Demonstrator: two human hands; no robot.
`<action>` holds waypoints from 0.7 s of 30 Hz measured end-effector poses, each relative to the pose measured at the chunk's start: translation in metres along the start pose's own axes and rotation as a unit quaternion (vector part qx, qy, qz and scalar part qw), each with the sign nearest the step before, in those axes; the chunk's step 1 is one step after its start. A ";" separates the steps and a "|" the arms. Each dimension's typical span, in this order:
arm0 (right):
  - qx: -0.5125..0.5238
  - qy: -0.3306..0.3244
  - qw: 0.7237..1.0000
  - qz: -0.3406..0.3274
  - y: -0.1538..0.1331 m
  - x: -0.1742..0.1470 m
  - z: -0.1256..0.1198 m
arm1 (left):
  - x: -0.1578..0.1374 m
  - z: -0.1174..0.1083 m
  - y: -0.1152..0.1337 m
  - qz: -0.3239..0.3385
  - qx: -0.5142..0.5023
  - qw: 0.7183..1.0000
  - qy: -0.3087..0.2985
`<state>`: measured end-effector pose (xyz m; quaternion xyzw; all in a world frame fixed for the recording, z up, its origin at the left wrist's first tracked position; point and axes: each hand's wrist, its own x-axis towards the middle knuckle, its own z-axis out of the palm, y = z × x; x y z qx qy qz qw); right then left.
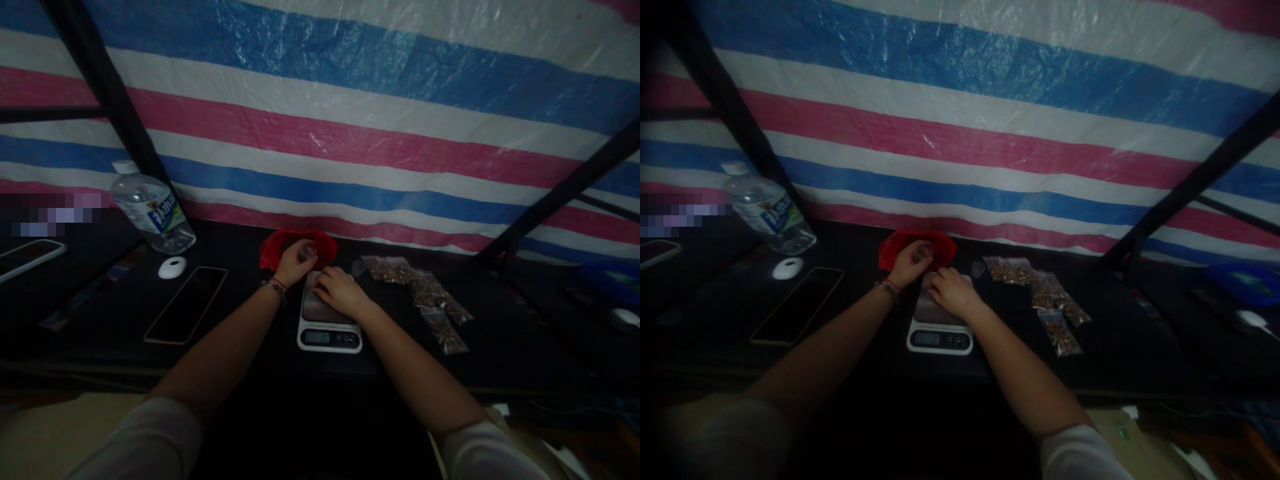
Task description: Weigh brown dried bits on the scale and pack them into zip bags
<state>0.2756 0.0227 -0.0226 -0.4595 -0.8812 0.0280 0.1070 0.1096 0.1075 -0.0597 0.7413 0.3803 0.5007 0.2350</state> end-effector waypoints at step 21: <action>0.138 -0.074 0.987 0.012 0.038 -0.006 -0.028 | -0.003 0.003 -0.001 0.037 0.021 0.995 -0.088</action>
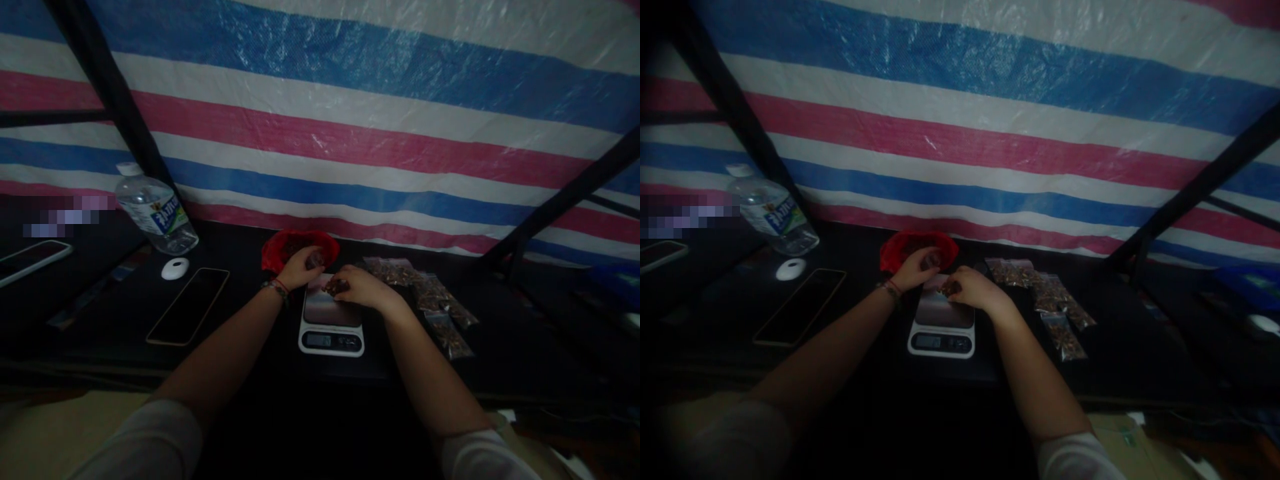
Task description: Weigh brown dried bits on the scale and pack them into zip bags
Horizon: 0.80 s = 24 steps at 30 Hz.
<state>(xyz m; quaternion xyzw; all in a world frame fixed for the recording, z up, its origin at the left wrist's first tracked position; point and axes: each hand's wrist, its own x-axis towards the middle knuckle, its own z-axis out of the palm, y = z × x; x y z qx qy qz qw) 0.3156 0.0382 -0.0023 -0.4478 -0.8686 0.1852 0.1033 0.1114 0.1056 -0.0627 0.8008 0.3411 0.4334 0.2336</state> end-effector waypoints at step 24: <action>-0.113 0.029 0.993 0.030 -0.019 -0.003 0.012 | 0.000 -0.006 0.018 0.034 -0.003 0.997 -0.072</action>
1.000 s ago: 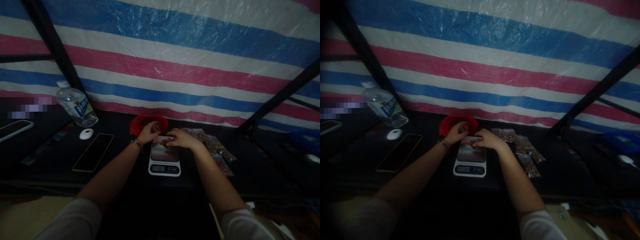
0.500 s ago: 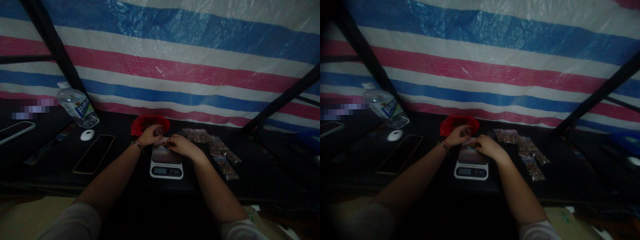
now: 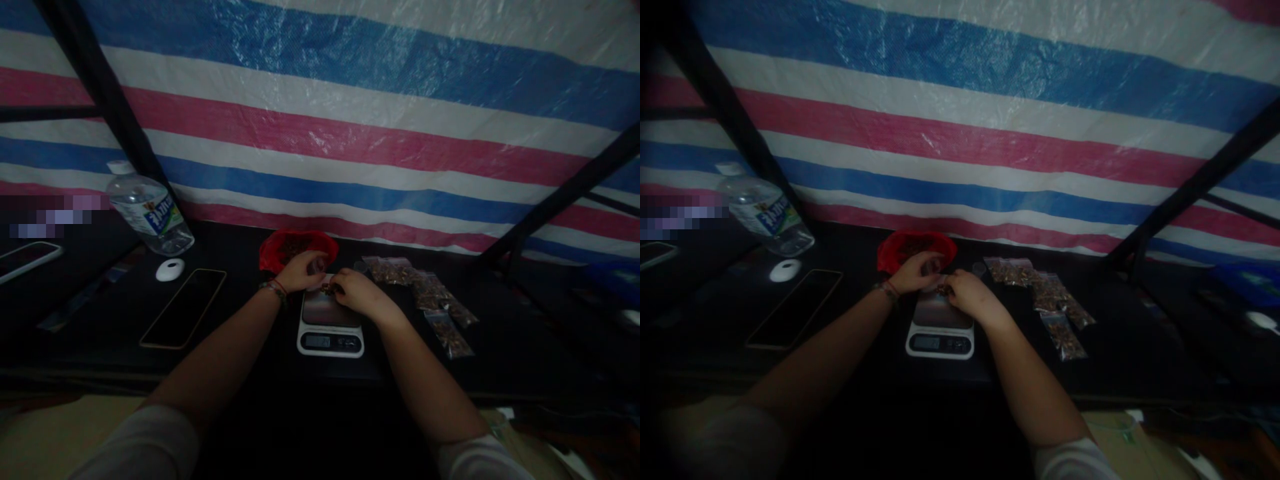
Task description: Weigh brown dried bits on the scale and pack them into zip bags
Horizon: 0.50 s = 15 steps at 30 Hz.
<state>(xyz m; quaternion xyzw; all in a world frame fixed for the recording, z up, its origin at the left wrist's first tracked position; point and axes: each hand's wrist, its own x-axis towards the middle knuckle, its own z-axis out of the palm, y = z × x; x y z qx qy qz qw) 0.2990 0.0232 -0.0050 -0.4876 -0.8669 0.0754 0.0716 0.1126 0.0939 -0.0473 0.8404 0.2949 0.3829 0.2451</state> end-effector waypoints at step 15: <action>0.054 0.043 0.998 -0.014 0.006 -0.001 0.001 | 0.000 -0.001 0.000 0.006 0.007 1.000 -0.019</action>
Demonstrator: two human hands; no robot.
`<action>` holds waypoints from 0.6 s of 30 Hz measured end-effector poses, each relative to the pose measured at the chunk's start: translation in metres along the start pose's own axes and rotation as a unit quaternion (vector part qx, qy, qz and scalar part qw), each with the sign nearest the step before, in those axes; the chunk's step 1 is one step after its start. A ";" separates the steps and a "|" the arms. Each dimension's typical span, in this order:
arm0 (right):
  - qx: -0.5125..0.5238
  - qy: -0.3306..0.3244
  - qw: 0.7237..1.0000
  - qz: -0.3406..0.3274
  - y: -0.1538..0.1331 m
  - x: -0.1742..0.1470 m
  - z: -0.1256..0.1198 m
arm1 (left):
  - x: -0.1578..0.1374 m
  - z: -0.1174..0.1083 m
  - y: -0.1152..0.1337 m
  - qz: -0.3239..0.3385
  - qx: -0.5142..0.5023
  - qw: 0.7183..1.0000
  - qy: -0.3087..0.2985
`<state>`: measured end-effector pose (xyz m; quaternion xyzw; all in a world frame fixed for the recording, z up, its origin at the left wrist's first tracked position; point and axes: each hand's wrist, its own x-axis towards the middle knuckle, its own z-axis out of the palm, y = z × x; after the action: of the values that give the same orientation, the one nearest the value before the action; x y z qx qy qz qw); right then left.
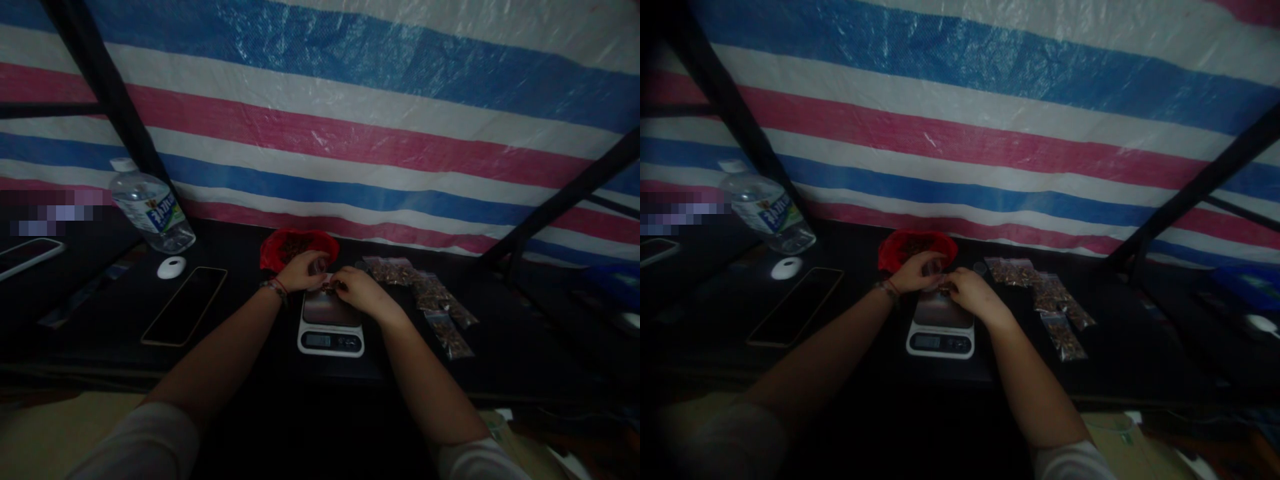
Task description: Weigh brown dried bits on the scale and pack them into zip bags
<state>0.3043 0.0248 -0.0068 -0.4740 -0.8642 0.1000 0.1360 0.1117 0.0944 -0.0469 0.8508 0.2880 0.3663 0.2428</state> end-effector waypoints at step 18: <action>0.139 0.191 0.971 0.026 0.001 0.029 0.009 | 0.003 -0.003 0.014 0.045 0.052 0.998 0.008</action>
<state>0.2868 0.0497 -0.0116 -0.4834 -0.7869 0.1307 0.3607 0.1159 0.0872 -0.0349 0.8714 0.2699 0.3682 0.1797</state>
